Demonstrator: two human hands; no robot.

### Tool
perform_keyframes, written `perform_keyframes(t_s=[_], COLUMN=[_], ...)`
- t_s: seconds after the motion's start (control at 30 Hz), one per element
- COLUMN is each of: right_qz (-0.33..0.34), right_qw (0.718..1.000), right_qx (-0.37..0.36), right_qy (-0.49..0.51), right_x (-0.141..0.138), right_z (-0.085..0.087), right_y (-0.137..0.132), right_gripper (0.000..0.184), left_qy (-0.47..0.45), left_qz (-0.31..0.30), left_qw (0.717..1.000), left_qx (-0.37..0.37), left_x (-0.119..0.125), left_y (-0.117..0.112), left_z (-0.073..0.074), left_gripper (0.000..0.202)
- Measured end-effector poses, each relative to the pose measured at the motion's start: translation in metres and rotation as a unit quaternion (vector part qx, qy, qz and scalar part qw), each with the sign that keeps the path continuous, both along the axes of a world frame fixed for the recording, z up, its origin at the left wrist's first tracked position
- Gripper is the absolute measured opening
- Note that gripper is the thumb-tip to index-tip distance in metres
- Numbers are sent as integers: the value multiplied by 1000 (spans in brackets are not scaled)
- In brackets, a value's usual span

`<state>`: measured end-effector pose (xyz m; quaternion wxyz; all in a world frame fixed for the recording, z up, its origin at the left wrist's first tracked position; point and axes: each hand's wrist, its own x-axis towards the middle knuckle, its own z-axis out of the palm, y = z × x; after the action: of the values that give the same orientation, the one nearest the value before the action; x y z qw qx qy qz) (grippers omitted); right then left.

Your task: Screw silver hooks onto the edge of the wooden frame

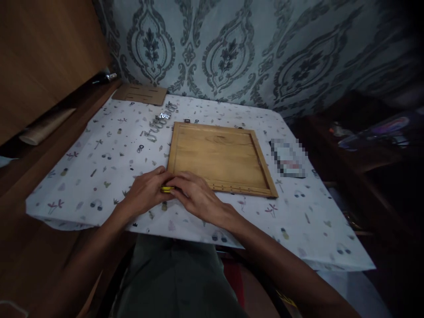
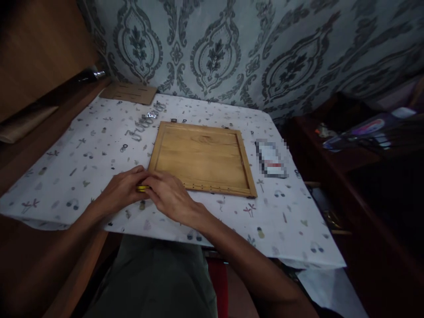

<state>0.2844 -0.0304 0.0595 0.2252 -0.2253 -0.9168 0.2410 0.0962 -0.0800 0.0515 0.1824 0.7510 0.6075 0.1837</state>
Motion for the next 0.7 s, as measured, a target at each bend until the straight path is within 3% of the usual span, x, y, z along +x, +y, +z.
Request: perform_keyframes(t_s=[0.07, 0.17, 0.27, 0.33, 0.4, 0.53, 0.7], right_qz=[-18, -117, -244, -293, -299, -241, -215], right_qw=[999, 980, 927, 885, 847, 794, 769], right_qx=[-2, 17, 26, 20, -19, -159, -255], right_qy=[43, 163, 282, 362, 440, 535, 545], right_x=[13, 35, 48, 48, 41, 19, -11], right_z=[8, 22, 31, 33, 35, 41, 52], right_y=[0, 0, 2, 5, 8, 15, 20], right_gripper=[18, 16, 27, 34, 37, 37, 51], left_qy=[0, -15, -35, -46, -54, -62, -46], left_qz=[2, 2, -3, -9, -11, -1, 9], left_qw=[1000, 1000, 999, 999, 998, 998, 999], left_qx=[6, 13, 10, 12, 17, 10, 0], left_x=[-1, -3, -5, -7, -8, -8, -6], left_y=[0, -1, -1, -1, 0, 0, -1], left_z=[-1, -3, -7, -10, -12, -13, -8], left_gripper=[22, 36, 38, 39, 41, 44, 45])
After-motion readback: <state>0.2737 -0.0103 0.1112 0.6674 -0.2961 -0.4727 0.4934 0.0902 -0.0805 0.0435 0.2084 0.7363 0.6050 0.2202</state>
